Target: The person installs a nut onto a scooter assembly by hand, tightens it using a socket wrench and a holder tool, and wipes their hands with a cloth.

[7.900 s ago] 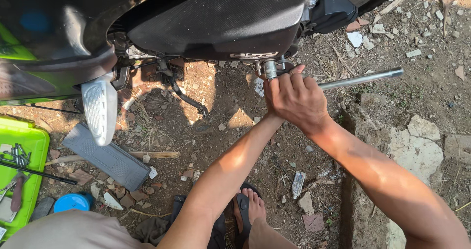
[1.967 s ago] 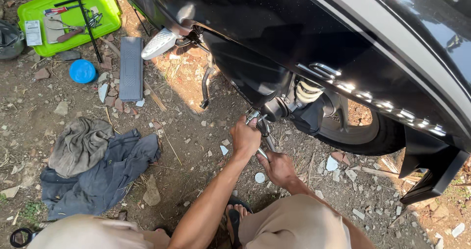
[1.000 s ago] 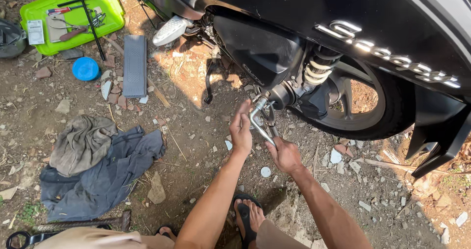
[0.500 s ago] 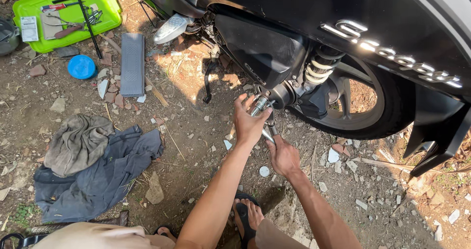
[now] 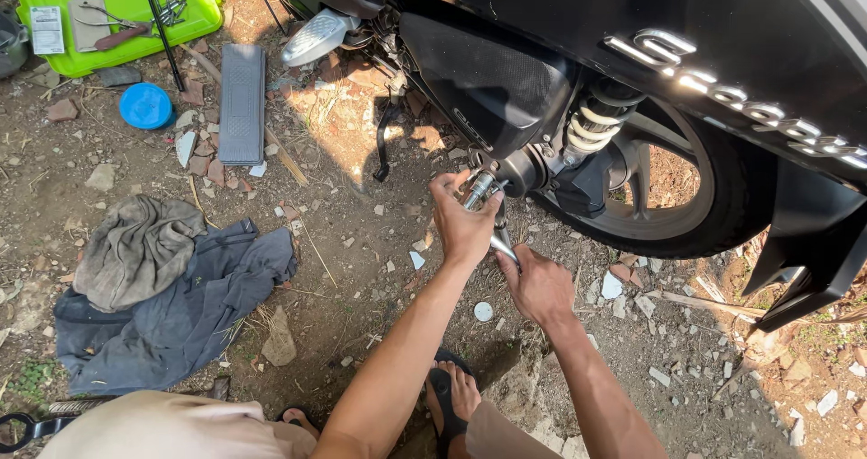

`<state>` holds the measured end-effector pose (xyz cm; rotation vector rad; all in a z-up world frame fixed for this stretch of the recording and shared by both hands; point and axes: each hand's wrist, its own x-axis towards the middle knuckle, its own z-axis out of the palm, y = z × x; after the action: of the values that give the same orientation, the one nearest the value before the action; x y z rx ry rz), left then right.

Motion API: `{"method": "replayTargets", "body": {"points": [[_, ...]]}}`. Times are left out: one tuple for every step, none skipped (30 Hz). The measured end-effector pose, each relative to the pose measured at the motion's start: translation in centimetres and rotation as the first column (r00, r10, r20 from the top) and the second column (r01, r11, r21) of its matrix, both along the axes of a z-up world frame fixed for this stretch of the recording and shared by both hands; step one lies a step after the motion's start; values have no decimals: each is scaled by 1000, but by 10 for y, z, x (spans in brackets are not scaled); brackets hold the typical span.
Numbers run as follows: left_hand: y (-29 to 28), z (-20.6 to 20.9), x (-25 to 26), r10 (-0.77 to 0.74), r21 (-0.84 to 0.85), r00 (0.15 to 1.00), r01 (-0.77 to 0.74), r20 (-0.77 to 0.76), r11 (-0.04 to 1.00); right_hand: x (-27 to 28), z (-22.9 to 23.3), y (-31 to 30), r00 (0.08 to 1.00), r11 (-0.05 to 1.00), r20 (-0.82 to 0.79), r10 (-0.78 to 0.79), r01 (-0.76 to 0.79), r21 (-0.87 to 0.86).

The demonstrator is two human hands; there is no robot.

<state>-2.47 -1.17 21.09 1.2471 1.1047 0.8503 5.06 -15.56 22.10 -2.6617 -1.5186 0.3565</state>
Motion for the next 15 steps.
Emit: {"method": "replayTargets", "body": {"points": [[0, -2, 1, 22, 112, 1000, -20, -16, 994, -1, 4, 2, 1000, 999, -14, -21, 20, -50], [1, -3, 1, 24, 111, 1000, -22, -14, 994, -3, 9, 3, 999, 994, -27, -43, 40, -101], [2, -2, 0, 9, 71, 1000, -9, 5, 997, -6, 13, 5, 999, 994, -28, -41, 38, -101], [3, -1, -1, -6, 31, 1000, 5, 24, 999, -9, 16, 6, 997, 991, -36, -63, 58, -123], [3, 2, -3, -9, 29, 1000, 9, 21, 1000, -14, 20, 6, 995, 986, -44, -89, 82, -146], [3, 7, -4, -11, 25, 1000, 11, -17, 1000, -19, 24, 5, 995, 985, -47, -93, 85, -148], [7, 13, -5, -10, 25, 999, 11, -52, 1000, -23, 29, 6, 997, 995, -32, -67, 65, -69], [11, 19, -5, -10, 28, 999, 11, -52, 1000, -28, 35, 8, 999, 999, -15, -43, 43, 10], [13, 23, -8, -70, -87, 995, 63, -69, 994, -32, 41, 9, 999, 999, -17, -42, 42, 6], [13, 25, -10, -132, -200, 988, 114, -79, 973, -36, 48, 10, 998, 998, -2, -60, 60, -8], [15, 26, -10, -132, -200, 988, 114, -78, 973, -40, 56, 13, 997, 997, 16, -79, 80, -17], [17, 25, -10, -85, -28, 990, 82, -115, 996, -45, 63, 14, 997, 997, 17, -79, 80, -17], [17, 23, -8, -37, 146, 990, 58, -139, 988, -48, 71, 15, 996, 997, 61, -68, 70, -20], [18, 20, -6, -40, 146, 990, 60, -134, 987, -50, 77, 16, 993, 998, 105, -57, 60, -23], [18, 16, -4, -76, 20, 986, 80, -145, 997, -52, 82, 18, 992, 998, 109, -59, 62, -25]]}}
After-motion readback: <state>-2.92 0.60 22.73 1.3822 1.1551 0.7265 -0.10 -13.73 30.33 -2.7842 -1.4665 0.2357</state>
